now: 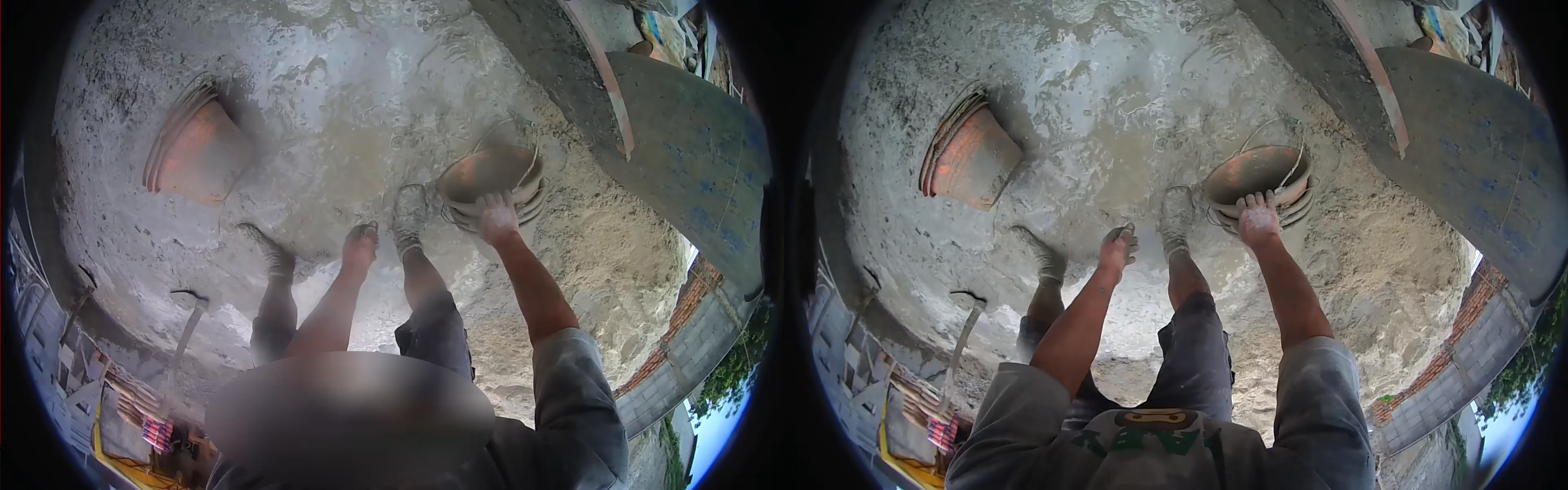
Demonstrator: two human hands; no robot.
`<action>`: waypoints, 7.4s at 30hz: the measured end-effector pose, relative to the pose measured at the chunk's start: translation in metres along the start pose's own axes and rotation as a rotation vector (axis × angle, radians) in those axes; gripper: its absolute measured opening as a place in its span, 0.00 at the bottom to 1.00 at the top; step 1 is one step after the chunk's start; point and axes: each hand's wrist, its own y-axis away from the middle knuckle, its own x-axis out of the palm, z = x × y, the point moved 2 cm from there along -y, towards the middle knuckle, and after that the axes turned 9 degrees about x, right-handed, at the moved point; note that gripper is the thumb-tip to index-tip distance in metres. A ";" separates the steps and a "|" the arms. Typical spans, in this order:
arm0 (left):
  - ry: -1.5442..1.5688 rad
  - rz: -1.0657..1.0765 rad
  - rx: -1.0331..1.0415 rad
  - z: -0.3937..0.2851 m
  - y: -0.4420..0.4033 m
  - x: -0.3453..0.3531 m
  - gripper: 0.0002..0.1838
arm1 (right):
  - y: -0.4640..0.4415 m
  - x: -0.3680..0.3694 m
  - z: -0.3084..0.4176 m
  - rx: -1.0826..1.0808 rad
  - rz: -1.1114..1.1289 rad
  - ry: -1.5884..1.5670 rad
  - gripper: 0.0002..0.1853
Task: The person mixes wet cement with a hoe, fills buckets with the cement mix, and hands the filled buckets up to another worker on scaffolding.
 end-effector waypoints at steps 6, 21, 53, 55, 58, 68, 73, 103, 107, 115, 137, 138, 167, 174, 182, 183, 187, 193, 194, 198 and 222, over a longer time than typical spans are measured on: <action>0.689 0.154 -0.576 0.069 -0.025 0.286 0.28 | -0.034 0.013 -0.016 -0.098 0.002 0.083 0.15; 0.557 -0.269 0.230 0.056 0.028 0.131 0.24 | 0.053 -0.119 0.093 -0.512 -0.237 -0.174 0.12; 0.784 -0.863 0.250 0.188 0.166 -0.601 0.14 | 0.029 -0.383 0.835 -0.454 -0.165 0.414 0.25; 0.780 -0.963 0.311 0.227 0.181 -0.608 0.14 | 0.041 -0.404 0.831 -0.494 -0.303 0.375 0.28; 0.681 -0.975 0.197 0.270 0.208 -0.604 0.15 | 0.059 -0.427 0.818 -0.577 -0.555 0.394 0.32; 0.629 -0.977 0.435 0.233 0.256 -0.579 0.17 | 0.151 -0.253 0.735 -0.535 -0.101 0.145 0.33; 0.296 -1.008 0.521 0.250 0.291 -0.589 0.18 | 0.226 -0.193 0.611 -0.451 -0.013 -0.150 0.34; 0.943 -1.327 0.161 0.661 0.689 -0.922 0.18 | 0.412 -0.047 1.122 -0.002 0.166 -0.910 0.33; 0.971 -1.419 0.123 0.668 0.743 -0.942 0.20 | 0.446 0.005 1.223 0.308 0.496 -1.556 0.32; 0.651 -1.103 0.201 0.677 0.692 -1.035 0.18 | 0.374 0.037 1.186 0.721 0.690 -1.706 0.19; 0.067 -0.771 0.431 0.390 0.557 -1.437 0.18 | 0.518 -0.058 1.136 0.900 0.070 -0.628 0.25; 0.070 -0.717 0.376 0.376 0.545 -1.453 0.16 | 0.505 -0.055 1.142 0.888 0.032 -0.673 0.24; 0.506 -0.674 0.281 0.286 0.464 -1.655 0.16 | 0.375 -0.354 1.357 0.305 -0.253 -0.327 0.20; 0.526 -0.840 0.437 0.118 0.461 -1.648 0.17 | 0.338 -0.394 1.320 0.207 -0.182 -0.658 0.23; 0.415 -0.563 0.595 -0.089 0.371 -1.521 0.24 | 0.305 -0.460 1.138 0.597 -0.180 -1.087 0.12; 0.403 -0.544 0.636 -0.102 0.365 -1.511 0.23 | 0.311 -0.478 1.127 0.633 -0.215 -1.122 0.11; 0.379 -0.517 0.598 -0.111 0.334 -1.495 0.19 | 0.304 -0.514 1.095 0.398 -0.361 -1.018 0.12; 0.413 -0.540 0.275 -0.042 0.320 -1.510 0.22 | 0.228 -0.472 1.083 0.209 -0.430 -0.893 0.16; 0.376 -0.560 0.224 -0.041 0.326 -1.512 0.20 | 0.233 -0.467 1.096 0.199 -0.414 -0.770 0.14; 0.178 -0.494 0.160 -0.067 0.312 -1.531 0.17 | 0.288 -0.468 1.133 0.292 -0.275 -0.426 0.15; -0.489 -0.277 0.929 -0.537 0.082 -1.723 0.16 | 0.264 -0.617 1.293 0.893 -0.412 -1.906 0.15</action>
